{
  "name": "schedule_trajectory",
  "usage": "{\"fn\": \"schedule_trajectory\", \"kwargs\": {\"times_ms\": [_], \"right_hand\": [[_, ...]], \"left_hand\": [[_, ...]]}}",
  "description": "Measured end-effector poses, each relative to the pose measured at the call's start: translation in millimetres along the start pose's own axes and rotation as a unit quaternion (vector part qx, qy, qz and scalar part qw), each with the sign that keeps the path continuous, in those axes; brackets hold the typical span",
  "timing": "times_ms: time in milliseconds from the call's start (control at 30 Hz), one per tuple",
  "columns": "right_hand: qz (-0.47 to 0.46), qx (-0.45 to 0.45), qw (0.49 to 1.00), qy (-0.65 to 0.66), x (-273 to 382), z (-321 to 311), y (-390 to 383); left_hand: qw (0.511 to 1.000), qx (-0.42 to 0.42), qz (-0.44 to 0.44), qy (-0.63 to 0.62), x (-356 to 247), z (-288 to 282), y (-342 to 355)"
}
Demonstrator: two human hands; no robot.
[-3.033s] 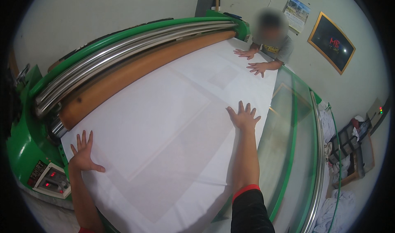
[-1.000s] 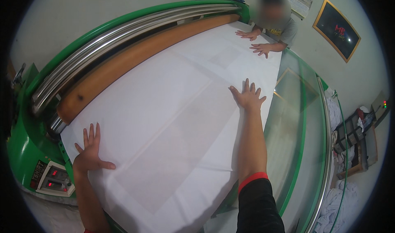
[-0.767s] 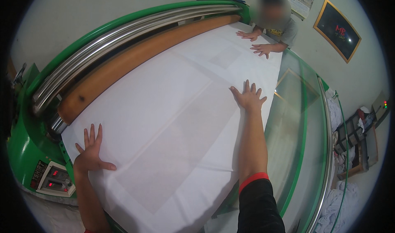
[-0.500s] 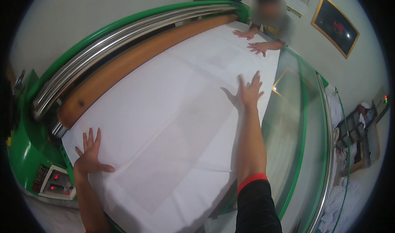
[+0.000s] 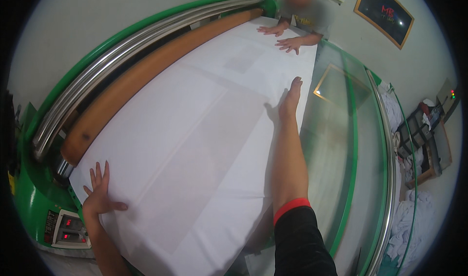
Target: The person aligns a large white fabric sheet on a green heat press machine with a coworker. They use scissors to cut the fabric along the machine's edge, then feed the cut piece into the machine's rollers.
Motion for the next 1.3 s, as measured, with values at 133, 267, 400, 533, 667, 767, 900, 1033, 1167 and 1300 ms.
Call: {"fn": "schedule_trajectory", "kwargs": {"times_ms": [133,267,400,533,667,767,900,1033,1167,1300], "right_hand": [[0.088,0.014,0.995,0.040,34,27,-34],[0.134,0.034,0.987,0.082,35,29,-41],[0.086,0.043,0.993,0.064,15,14,-18],[0.096,0.011,0.995,0.015,13,19,-19],[0.132,-0.005,0.991,0.033,38,43,-46],[0.137,0.002,0.990,0.034,43,43,-50],[0.104,0.013,0.994,0.023,33,39,-41],[0.106,0.010,0.994,0.038,14,29,-22],[0.154,0.021,0.984,0.082,43,48,-52],[0.135,0.021,0.990,0.044,36,45,-44]], "left_hand": [[1.000,-0.002,-0.003,-0.008,3,2,-3],[1.000,0.006,-0.001,-0.015,6,0,-3],[1.000,0.010,0.000,-0.014,0,-2,-2],[1.000,0.010,-0.004,-0.019,0,-3,-4],[1.000,0.015,-0.007,-0.022,4,-1,-7],[1.000,0.017,-0.005,-0.024,5,-2,-5],[1.000,0.020,-0.009,-0.021,3,-3,-8],[1.000,0.024,-0.007,-0.016,0,-4,-6],[1.000,0.018,-0.018,-0.008,6,0,-7],[1.000,0.017,-0.017,-0.008,5,-1,-7]]}}
Point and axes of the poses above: each hand's wrist, its own y-axis towards the middle knuckle, its own z-axis out of the palm, x = y × z, the point moved 1 cm from there along y, towards the middle knuckle, and after that the axes turned 2 degrees about -x, right-handed, at the moved point
